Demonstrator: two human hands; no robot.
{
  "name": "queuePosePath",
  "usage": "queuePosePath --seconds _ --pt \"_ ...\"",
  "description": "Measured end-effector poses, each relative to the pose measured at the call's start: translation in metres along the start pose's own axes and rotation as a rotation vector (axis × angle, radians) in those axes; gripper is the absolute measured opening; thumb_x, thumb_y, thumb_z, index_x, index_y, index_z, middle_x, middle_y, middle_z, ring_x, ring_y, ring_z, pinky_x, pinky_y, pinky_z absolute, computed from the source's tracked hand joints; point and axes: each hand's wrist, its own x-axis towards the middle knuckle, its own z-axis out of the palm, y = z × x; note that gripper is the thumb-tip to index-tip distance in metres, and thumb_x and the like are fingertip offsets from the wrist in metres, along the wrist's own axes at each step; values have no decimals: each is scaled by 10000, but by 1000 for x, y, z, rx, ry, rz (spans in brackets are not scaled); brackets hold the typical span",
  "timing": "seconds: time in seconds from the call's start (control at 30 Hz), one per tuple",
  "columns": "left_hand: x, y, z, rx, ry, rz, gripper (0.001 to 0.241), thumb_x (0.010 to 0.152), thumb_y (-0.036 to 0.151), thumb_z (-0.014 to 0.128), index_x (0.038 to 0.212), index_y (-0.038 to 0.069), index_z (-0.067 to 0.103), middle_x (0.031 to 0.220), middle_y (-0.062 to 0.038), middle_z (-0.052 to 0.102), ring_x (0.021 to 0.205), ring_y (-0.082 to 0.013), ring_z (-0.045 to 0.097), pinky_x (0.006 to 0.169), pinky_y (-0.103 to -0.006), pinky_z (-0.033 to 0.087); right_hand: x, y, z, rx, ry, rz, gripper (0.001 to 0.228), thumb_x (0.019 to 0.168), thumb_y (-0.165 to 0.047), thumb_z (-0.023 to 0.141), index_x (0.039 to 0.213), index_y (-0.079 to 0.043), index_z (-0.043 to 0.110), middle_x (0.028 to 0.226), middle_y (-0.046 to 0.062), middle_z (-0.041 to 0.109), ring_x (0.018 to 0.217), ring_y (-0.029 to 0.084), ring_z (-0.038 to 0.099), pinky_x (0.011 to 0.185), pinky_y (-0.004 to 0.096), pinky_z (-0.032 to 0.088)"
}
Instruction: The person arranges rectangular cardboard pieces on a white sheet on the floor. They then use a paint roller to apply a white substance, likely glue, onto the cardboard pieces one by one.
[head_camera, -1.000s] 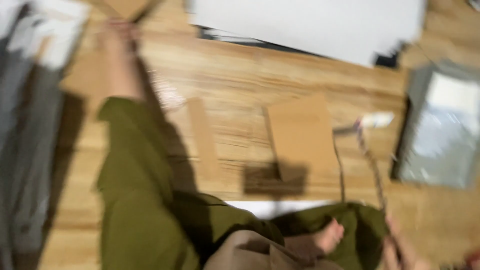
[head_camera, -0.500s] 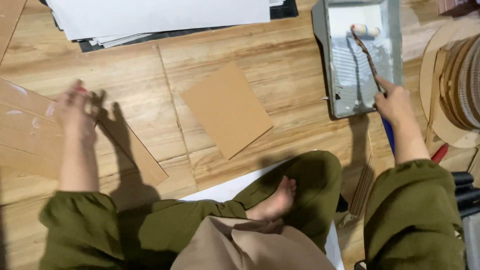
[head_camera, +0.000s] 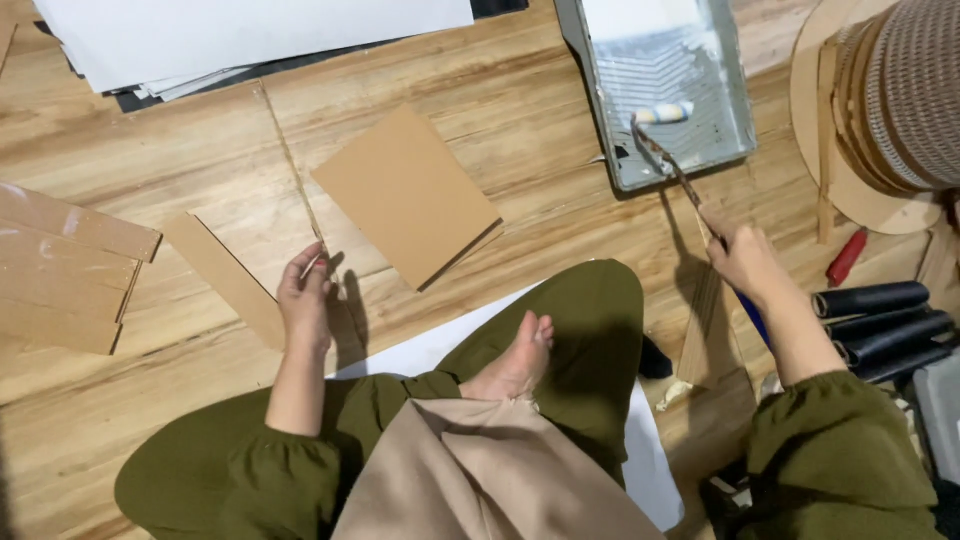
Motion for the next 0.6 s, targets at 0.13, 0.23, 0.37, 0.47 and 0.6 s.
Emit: queuePosePath --seconds 0.13,0.23,0.37,0.47,0.6 --pt "-12 -27 11 196 -39 83 244 880 36 474 1098 116 550 1144 -21 579 1031 -134 581 748 -178 495 -34 9 -5 39 -17 -73 559 767 -27 415 1315 -127 453 1230 187 502 1130 391 456 951 408 348" --pt "36 -108 10 364 -35 238 237 783 125 560 1016 138 602 973 -1 642 893 -113 589 769 -214 492 -62 -33 -22 64 14 -90 552 783 -40 427 1322 -152 465 1130 190 566 1024 351 530 910 384 371" --pt "21 -128 24 531 -86 198 167 674 247 692 832 201 664 753 34 686 749 -97 635 721 -236 478 -120 -122 -34 -32 -158 72 589 861 -64 484 1383 -316 385 851 181 669 562 241 590 628 333 518" --pt "28 -140 30 431 -139 232 204 684 256 729 815 129 635 686 12 651 644 -85 606 637 -208 476 -138 -136 -8 -50 -216 -216 608 786 17 497 1326 -238 380 1090 163 618 285 106 416 250 213 411" --pt "38 -144 30 333 -208 149 185 723 216 708 867 145 616 636 -15 658 485 -98 625 459 -204 483 -136 -153 21 -204 -269 -282 582 765 -133 484 1290 -380 439 989 79 674 894 290 644 788 414 535"
